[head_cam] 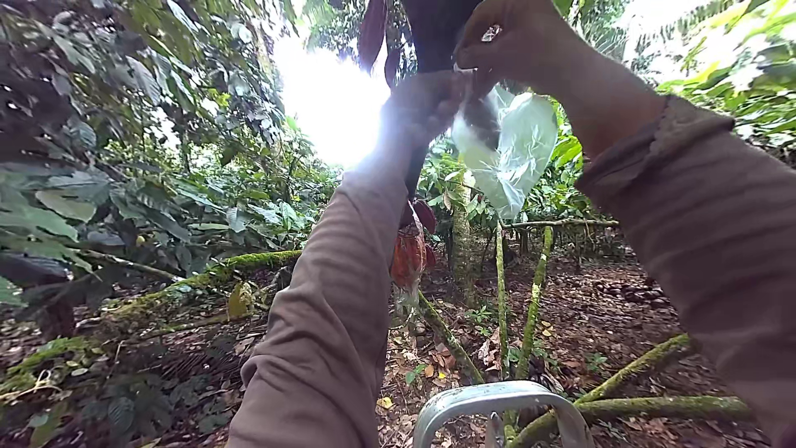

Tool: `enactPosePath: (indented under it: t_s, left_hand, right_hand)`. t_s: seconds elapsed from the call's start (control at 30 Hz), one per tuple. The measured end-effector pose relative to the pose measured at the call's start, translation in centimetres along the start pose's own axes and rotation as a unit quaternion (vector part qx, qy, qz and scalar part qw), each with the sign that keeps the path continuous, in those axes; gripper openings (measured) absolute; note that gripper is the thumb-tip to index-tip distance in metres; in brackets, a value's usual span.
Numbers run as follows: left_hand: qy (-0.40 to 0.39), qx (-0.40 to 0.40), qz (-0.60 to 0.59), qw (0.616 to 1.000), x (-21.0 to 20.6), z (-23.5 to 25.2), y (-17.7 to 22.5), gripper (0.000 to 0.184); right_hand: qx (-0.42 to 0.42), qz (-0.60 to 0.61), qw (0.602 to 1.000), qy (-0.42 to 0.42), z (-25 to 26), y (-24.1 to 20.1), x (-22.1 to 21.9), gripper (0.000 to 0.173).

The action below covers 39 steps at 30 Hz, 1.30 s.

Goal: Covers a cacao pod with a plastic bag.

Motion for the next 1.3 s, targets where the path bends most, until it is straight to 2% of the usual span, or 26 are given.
enactPosePath:
  t_s: [0.13, 0.23, 0.37, 0.47, 0.6, 0.83, 0.97, 1.07, 1.23, 1.3]
  left_hand:
    - [-0.011, -0.032, 0.060, 0.998, 0.2, 0.0, -0.1, 0.021]
    - [0.021, -0.035, 0.177, 0.983, 0.2, -0.1, 0.4, 0.012]
    - [0.020, -0.039, 0.347, 0.937, 0.0, 0.0, 1.2, 0.010]
    - [0.021, -0.036, 0.432, 0.901, -0.4, -0.2, 1.6, 0.011]
    - [0.016, -0.037, 0.446, 0.894, -0.9, -0.4, 1.8, 0.012]
    - [0.086, -0.035, 0.458, 0.884, -1.1, 0.1, 1.1, 0.019]
    - [0.121, -0.075, 0.502, 0.853, -1.2, 0.5, 0.5, 0.024]
    - [0.143, -0.124, 0.553, 0.811, -1.5, 0.8, -0.1, 0.028]
    - [0.179, -0.169, 0.583, 0.774, -1.9, 0.9, -0.9, 0.045]
    - [0.186, -0.180, 0.591, 0.764, -2.2, 0.7, -0.9, 0.041]
  right_hand:
    - [-0.021, -0.078, 0.997, -0.005, 0.1, -0.9, -0.7, 0.021]
    - [-0.031, -0.119, 0.992, 0.001, 0.4, -1.4, -1.4, 0.024]
    - [-0.051, -0.114, 0.992, -0.018, 0.4, -1.3, -1.5, 0.027]
    - [-0.035, -0.081, 0.995, -0.035, 0.3, -0.8, -1.3, 0.025]
    - [-0.032, -0.046, 0.997, -0.044, 0.5, -0.3, -1.7, 0.019]
    - [-0.049, -0.088, 0.995, -0.009, 0.9, 0.0, -2.1, 0.023]
    - [-0.072, -0.082, 0.994, 0.016, 1.3, 0.5, -2.2, 0.023]
    - [-0.095, -0.076, 0.992, 0.032, 1.5, 0.7, -2.3, 0.024]
    - [-0.118, -0.080, 0.989, 0.032, 1.3, 0.6, -2.2, 0.025]
    - [-0.137, -0.072, 0.987, 0.032, 1.3, 0.7, -2.2, 0.023]
Point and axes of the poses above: each hand's wrist, its own z-axis towards the middle knuckle, its own x-axis out of the back of the hand, y = z × x, the point moved 4 cm from there along z, towards the middle knuckle, and after that the axes turned 14 degrees about -x, right-handed, at the moved point
